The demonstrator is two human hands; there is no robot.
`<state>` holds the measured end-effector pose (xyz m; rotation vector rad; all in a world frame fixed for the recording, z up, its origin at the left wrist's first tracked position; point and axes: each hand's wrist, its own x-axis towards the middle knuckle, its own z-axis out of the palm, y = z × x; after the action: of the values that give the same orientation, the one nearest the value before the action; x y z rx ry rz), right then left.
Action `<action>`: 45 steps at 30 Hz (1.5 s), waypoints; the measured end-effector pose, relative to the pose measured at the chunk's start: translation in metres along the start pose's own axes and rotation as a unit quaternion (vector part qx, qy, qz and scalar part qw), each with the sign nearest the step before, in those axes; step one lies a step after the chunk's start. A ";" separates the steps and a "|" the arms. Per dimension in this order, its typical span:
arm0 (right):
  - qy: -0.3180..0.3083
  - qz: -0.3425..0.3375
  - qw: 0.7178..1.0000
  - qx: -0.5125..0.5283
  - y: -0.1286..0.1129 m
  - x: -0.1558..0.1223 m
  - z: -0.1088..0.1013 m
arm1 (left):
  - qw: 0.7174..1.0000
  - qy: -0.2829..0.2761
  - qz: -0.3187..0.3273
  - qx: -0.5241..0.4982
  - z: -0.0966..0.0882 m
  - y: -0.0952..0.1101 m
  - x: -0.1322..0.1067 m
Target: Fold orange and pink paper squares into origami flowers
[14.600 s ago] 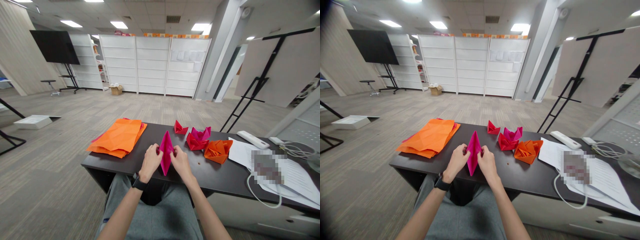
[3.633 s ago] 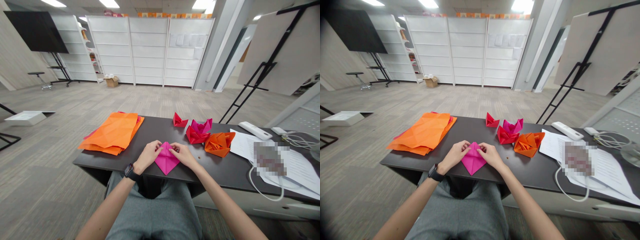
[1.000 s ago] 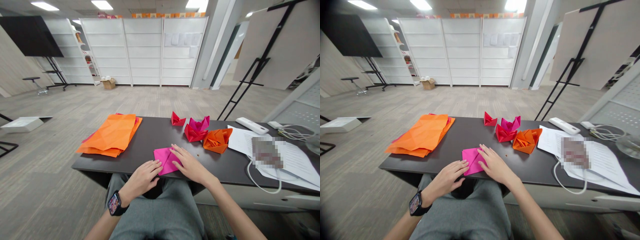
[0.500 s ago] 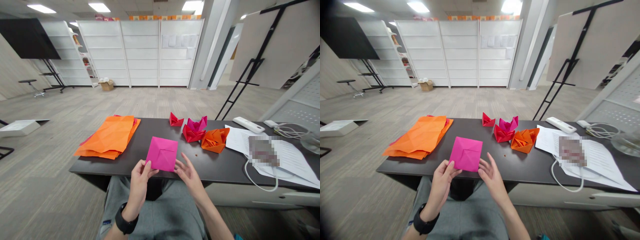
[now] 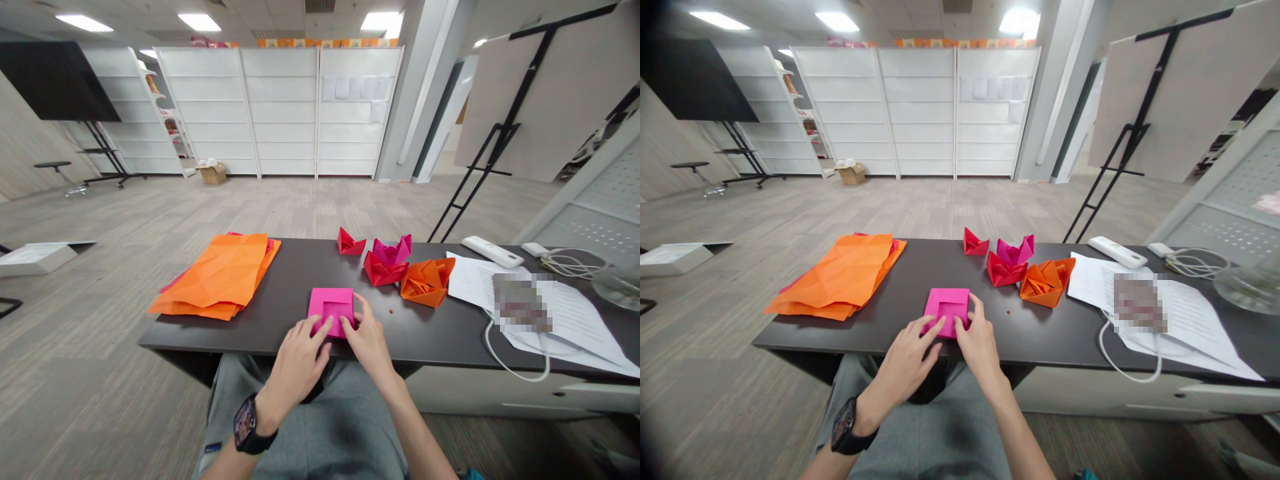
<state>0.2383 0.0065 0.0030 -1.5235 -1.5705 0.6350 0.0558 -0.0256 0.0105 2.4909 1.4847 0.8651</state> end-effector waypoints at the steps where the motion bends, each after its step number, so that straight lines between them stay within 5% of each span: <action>1: -0.009 -0.003 1.000 -0.019 -0.004 -0.007 -0.002 | 0.999 -0.024 0.021 0.017 0.001 0.002 -0.001; 5: -0.058 -0.007 0.994 -0.091 -0.013 -0.024 -0.028 | 0.995 -0.078 0.061 0.031 -0.006 -0.006 0.001; 7: -0.056 -0.076 0.987 -0.127 -0.010 -0.019 -0.046 | 0.988 -0.113 0.102 0.012 -0.014 -0.019 0.010; 11: -0.222 -0.287 0.905 -0.222 0.000 -0.002 -0.063 | 0.969 -0.165 0.183 -0.016 -0.030 -0.049 0.032; 14: -0.295 -0.326 0.859 -0.262 0.006 -0.006 -0.055 | 0.961 -0.176 0.213 -0.005 -0.037 -0.059 0.038; 23: -0.210 -0.294 0.892 -0.270 0.007 -0.025 -0.033 | 0.971 -0.120 0.204 -0.030 -0.023 -0.053 0.002; 32: -0.210 -0.306 0.896 -0.245 0.012 -0.018 -0.029 | 0.974 -0.081 0.210 -0.034 -0.017 -0.051 0.000; 45: -0.170 -0.260 0.933 -0.181 0.010 -0.005 -0.021 | 0.995 -0.038 0.082 -0.047 -0.009 -0.052 0.004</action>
<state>0.2606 -0.0007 0.0045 -1.1953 -2.3500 0.3218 0.0124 0.0027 0.0001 2.5717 1.2023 0.8329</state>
